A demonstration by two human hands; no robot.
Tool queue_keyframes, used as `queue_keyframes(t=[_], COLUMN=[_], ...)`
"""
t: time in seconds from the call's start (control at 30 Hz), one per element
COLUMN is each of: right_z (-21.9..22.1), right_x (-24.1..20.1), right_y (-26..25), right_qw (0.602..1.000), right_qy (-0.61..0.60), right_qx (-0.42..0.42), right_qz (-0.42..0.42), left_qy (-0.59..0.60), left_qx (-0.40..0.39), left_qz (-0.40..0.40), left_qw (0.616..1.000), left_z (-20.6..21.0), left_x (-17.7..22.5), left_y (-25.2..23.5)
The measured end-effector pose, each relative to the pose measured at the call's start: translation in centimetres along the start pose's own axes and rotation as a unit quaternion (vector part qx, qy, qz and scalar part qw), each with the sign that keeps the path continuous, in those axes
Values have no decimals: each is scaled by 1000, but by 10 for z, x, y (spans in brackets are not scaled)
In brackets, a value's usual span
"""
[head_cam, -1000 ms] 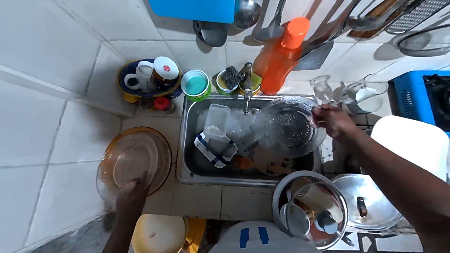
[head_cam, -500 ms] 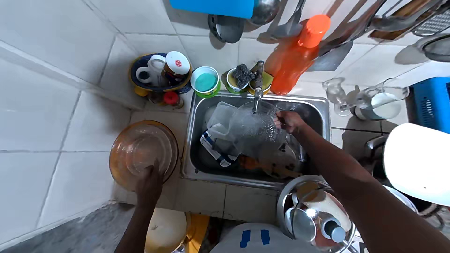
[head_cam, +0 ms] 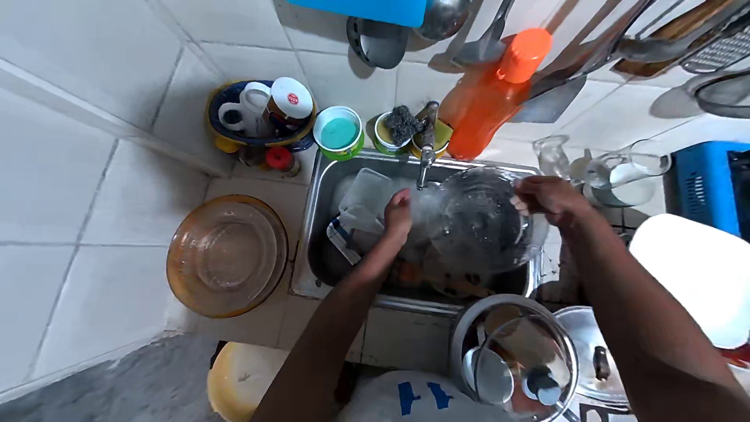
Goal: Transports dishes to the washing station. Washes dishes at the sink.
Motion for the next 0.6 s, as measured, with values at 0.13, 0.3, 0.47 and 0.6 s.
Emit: queue_keyframes(t=[0.13,0.3,0.47,0.6], right_z=[-30,36,140,168], right_x=[-30,-67,-32,15], right_y=[54,151,193,157], right_qw=[988,864,669,621], right_qy=[93,360,438,442], right_qx=[39,101,24,-141], right_qz=[-117,-338,-600,-632], left_qy=[245,129,228,211], left_qx=[10,-161,-173,-90], left_qz=[-73,-228,-309,-255], left_qw=[967,951,907,939], left_z=[41,65,41,3], left_x=[-17,-39,-28,-29], left_y=[-62,-1,56,39])
Point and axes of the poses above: each hand's wrist, its own y-axis away from the middle knuckle, its own z-axis out of the palm, x = y × z, the point moved 10 cm from there along -y, towards the middle knuckle, and after that the axes turned 1 degree about z, right-handed, at the moved point
